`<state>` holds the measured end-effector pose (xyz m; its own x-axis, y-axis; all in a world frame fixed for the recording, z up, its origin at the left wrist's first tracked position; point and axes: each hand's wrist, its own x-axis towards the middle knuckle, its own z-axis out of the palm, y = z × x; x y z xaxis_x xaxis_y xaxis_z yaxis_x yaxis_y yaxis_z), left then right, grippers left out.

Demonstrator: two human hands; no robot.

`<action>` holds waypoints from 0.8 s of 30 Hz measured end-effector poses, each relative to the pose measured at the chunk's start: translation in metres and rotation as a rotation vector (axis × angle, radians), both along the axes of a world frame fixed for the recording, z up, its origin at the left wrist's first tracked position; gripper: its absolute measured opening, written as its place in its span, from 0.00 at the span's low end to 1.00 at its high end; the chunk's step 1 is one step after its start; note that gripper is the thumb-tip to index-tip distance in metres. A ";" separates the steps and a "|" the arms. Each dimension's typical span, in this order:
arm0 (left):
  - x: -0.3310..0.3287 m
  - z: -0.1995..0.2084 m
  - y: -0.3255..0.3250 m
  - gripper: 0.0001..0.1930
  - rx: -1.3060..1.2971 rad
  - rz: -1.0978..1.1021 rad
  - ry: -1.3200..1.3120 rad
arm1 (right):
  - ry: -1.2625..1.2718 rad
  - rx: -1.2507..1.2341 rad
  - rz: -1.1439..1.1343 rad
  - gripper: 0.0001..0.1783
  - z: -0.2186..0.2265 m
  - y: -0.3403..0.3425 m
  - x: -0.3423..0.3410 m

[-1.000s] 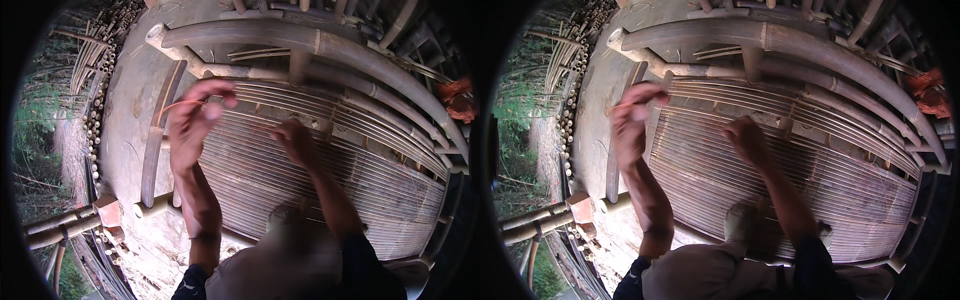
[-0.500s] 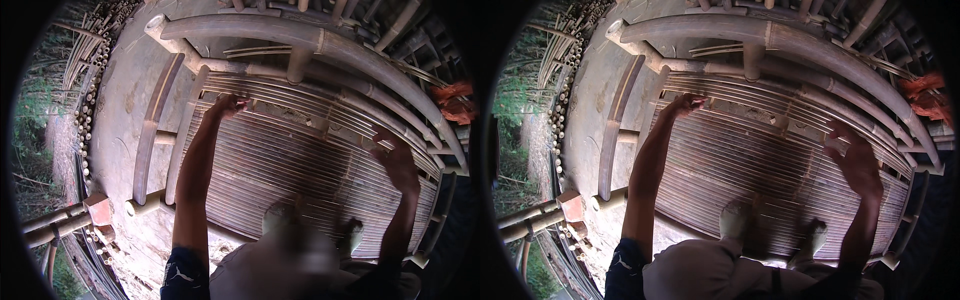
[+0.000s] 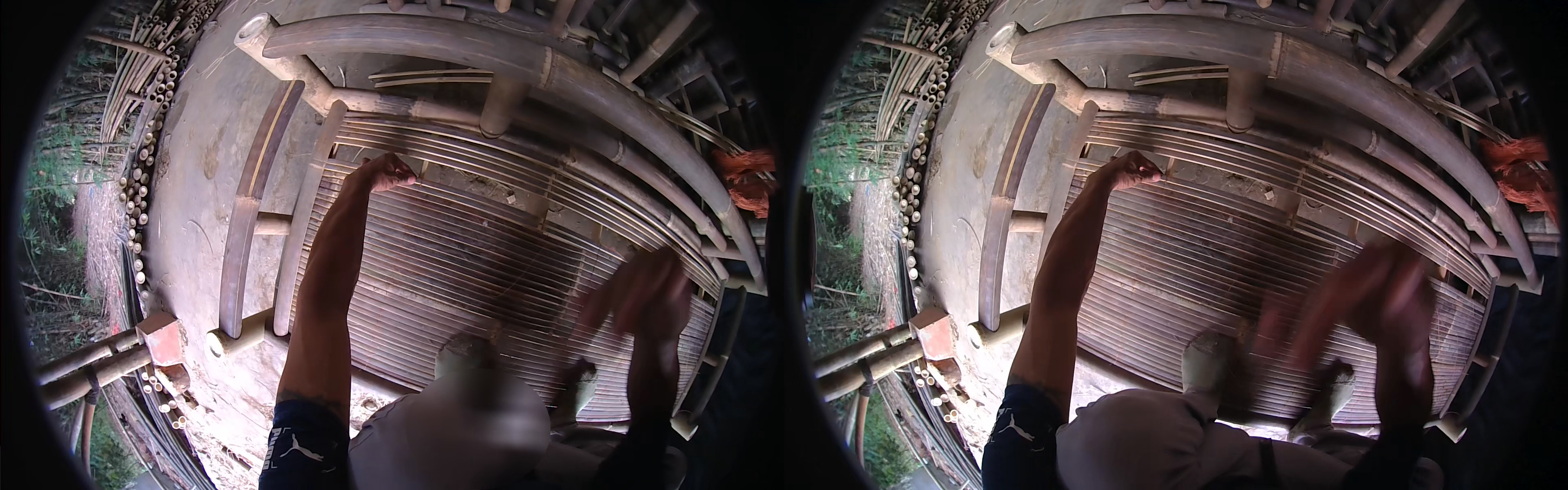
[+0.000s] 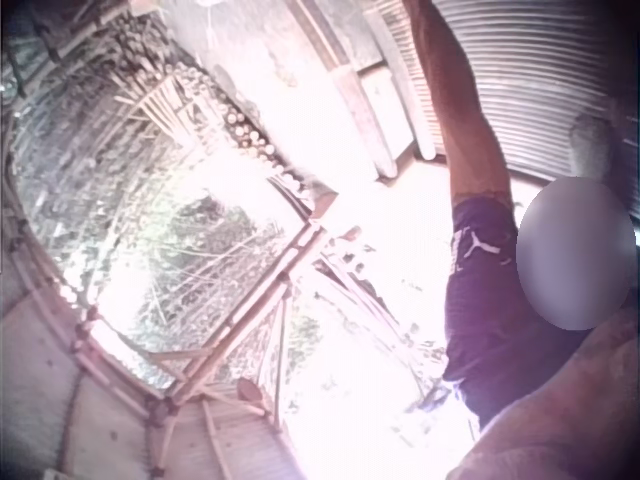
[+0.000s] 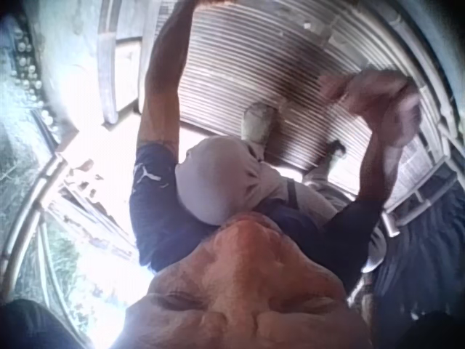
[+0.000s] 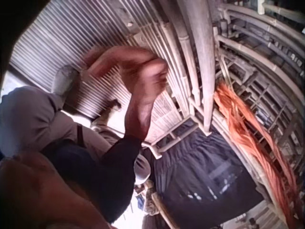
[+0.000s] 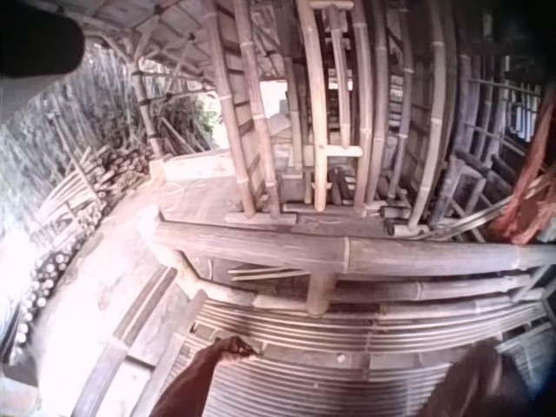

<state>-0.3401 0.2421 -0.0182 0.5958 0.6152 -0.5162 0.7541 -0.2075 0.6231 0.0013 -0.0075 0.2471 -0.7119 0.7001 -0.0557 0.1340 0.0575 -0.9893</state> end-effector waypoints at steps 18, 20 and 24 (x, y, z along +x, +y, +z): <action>-0.002 -0.004 -0.001 0.15 -0.007 0.060 0.037 | -0.735 -0.061 -0.354 0.13 -0.004 -0.076 -0.052; 0.000 0.004 -0.008 0.13 0.032 0.056 0.012 | -0.744 -0.119 -0.309 0.12 -0.001 -0.067 -0.053; 0.001 0.010 -0.025 0.13 0.167 0.166 -0.118 | -0.745 0.153 -0.487 0.13 -0.011 -0.060 -0.040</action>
